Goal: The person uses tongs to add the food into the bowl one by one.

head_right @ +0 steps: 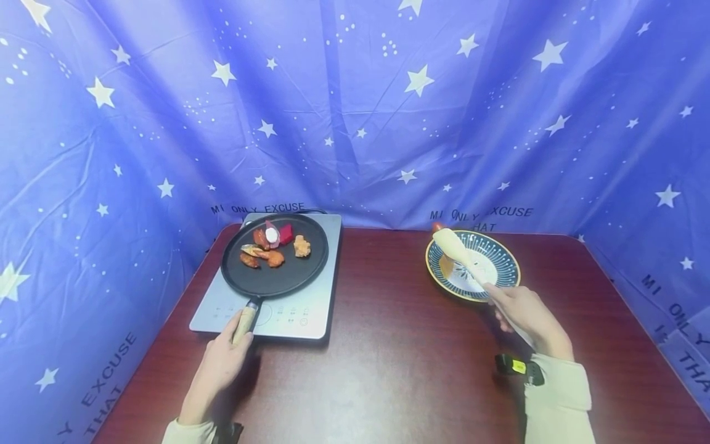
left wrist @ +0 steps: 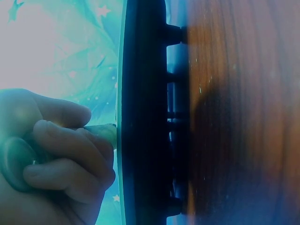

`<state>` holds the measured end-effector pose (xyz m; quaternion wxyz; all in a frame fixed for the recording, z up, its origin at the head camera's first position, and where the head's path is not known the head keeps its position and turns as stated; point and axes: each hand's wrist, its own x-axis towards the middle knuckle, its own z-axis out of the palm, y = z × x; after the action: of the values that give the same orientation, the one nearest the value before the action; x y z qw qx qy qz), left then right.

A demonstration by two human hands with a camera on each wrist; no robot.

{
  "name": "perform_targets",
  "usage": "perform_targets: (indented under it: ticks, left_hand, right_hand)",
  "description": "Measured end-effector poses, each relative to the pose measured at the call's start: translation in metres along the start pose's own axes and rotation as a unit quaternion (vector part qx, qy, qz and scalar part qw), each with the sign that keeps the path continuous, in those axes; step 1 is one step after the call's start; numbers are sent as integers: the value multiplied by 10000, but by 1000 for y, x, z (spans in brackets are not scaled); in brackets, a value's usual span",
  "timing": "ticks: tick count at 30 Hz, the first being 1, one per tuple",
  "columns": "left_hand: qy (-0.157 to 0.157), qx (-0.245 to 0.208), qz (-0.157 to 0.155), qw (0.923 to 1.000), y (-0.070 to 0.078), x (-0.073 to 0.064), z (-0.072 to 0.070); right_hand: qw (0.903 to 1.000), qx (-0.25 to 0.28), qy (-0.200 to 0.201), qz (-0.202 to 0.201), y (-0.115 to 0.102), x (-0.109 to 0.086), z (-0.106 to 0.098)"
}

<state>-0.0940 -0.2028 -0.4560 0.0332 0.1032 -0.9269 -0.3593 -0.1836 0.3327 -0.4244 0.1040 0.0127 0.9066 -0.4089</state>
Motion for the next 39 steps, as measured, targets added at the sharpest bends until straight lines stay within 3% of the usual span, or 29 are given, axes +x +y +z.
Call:
perform_targets:
  ticks: [21, 28, 39]
  left_hand:
    - [-23, -30, 43, 10000, -1, 2, 2]
    - [8, 9, 53, 10000, -2, 2, 0]
    - [-9, -11, 61, 10000, 0, 0, 0]
  right_hand:
    - [9993, 93, -163, -335, -50, 14, 25]
    - [9971, 143, -312, -680, -63, 23, 39]
    - [9926, 559, -633, -874, -83, 32, 62]
